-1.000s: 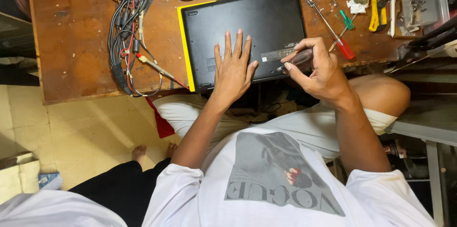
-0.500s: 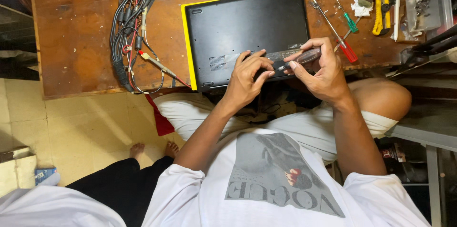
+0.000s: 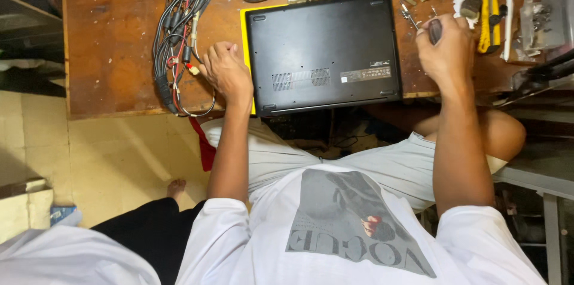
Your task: The person uses a screwdriver to remove screws from the bottom cover of a laptop. They systematically unscrew fasteners and place them on the workbench.
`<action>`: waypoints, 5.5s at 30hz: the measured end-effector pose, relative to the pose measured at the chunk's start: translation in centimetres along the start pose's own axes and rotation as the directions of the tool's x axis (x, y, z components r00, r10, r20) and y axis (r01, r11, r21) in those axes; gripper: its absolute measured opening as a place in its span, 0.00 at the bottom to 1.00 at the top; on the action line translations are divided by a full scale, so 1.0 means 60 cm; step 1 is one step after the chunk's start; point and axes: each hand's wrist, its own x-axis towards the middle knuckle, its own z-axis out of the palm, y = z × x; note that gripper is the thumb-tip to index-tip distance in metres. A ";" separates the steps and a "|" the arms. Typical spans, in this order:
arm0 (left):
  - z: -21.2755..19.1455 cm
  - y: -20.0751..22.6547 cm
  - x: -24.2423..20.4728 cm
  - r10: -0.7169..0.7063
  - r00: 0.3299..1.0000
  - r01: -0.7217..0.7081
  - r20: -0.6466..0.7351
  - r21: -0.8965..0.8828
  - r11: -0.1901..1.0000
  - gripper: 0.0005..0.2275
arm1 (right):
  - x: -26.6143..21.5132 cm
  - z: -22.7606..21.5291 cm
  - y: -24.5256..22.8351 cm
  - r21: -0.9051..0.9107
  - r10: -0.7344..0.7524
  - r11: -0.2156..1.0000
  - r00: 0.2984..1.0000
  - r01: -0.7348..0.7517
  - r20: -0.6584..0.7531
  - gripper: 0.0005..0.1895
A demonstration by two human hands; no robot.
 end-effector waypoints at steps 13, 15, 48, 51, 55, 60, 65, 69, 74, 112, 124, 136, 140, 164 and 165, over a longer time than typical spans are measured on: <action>-0.021 0.007 0.005 -0.012 1.000 0.012 -0.001 -0.138 0.990 0.04 | 0.045 0.082 0.056 -0.113 -0.108 0.989 0.985 0.093 -0.135 0.11; -0.045 0.028 0.002 0.036 0.991 -0.064 -0.126 -0.231 0.971 0.01 | 0.029 0.057 0.040 -0.078 -0.224 0.974 0.952 0.212 -0.209 0.08; 0.053 0.284 -0.048 0.770 0.598 -0.756 -0.225 -0.478 0.447 0.08 | -0.063 0.021 -0.089 0.424 -0.339 0.814 0.917 0.397 -0.209 0.06; 0.042 0.283 -0.045 0.763 0.600 -0.758 -0.241 -0.475 0.446 0.07 | -0.068 0.026 -0.089 0.423 -0.319 0.821 0.923 0.383 -0.217 0.05; 0.027 0.282 -0.042 0.737 0.635 -0.719 -0.231 -0.525 0.454 0.07 | -0.072 0.027 -0.090 0.483 -0.254 0.813 0.944 0.326 -0.210 0.04; 0.003 0.276 -0.035 0.628 0.776 -0.466 -0.061 -0.727 0.504 0.03 | -0.090 0.019 -0.116 0.812 -0.158 0.525 0.967 0.256 -0.203 0.09; -0.022 0.289 -0.059 0.426 0.870 0.156 0.249 -0.958 0.241 0.02 | -0.098 -0.006 -0.120 0.726 -0.183 0.539 0.901 0.427 -0.393 0.22; -0.004 0.290 -0.096 0.394 0.783 0.577 0.482 -0.798 -0.172 0.08 | -0.116 -0.036 -0.156 0.833 -0.182 0.355 0.905 0.425 -0.384 0.29; -0.028 0.288 -0.118 0.412 0.770 0.606 0.488 -0.761 -0.231 0.04 | -0.128 -0.061 -0.187 0.807 -0.205 0.328 0.871 0.491 -0.447 0.23; 0.019 0.291 -0.046 0.692 0.722 -0.547 -0.031 -0.637 0.543 0.05 | -0.019 0.114 -0.095 0.963 0.036 0.226 0.987 0.147 -0.159 0.15; 0.013 0.298 -0.046 0.636 0.772 -0.472 -0.008 -0.677 0.565 0.06 | -0.015 0.116 -0.093 0.979 0.087 0.196 0.993 0.059 -0.078 0.12; -0.001 0.292 -0.045 0.460 0.871 -0.075 0.173 -0.878 0.472 0.02 | -0.021 0.107 -0.108 0.996 0.141 0.078 0.988 0.049 -0.060 0.14; 0.004 0.286 -0.067 0.329 0.836 0.444 0.439 -0.894 0.062 0.03 | -0.059 0.068 -0.141 0.935 -0.007 0.210 0.956 0.287 -0.292 0.12; 0.060 0.273 -0.148 0.421 0.563 0.785 0.711 -0.301 -0.542 0.09 | -0.129 -0.014 -0.193 0.763 -0.336 0.358 0.836 0.539 -0.433 0.11; 0.059 0.272 -0.151 0.420 0.562 0.787 0.712 -0.304 -0.537 0.09 | -0.130 -0.015 -0.194 0.756 -0.342 0.366 0.834 0.542 -0.432 0.11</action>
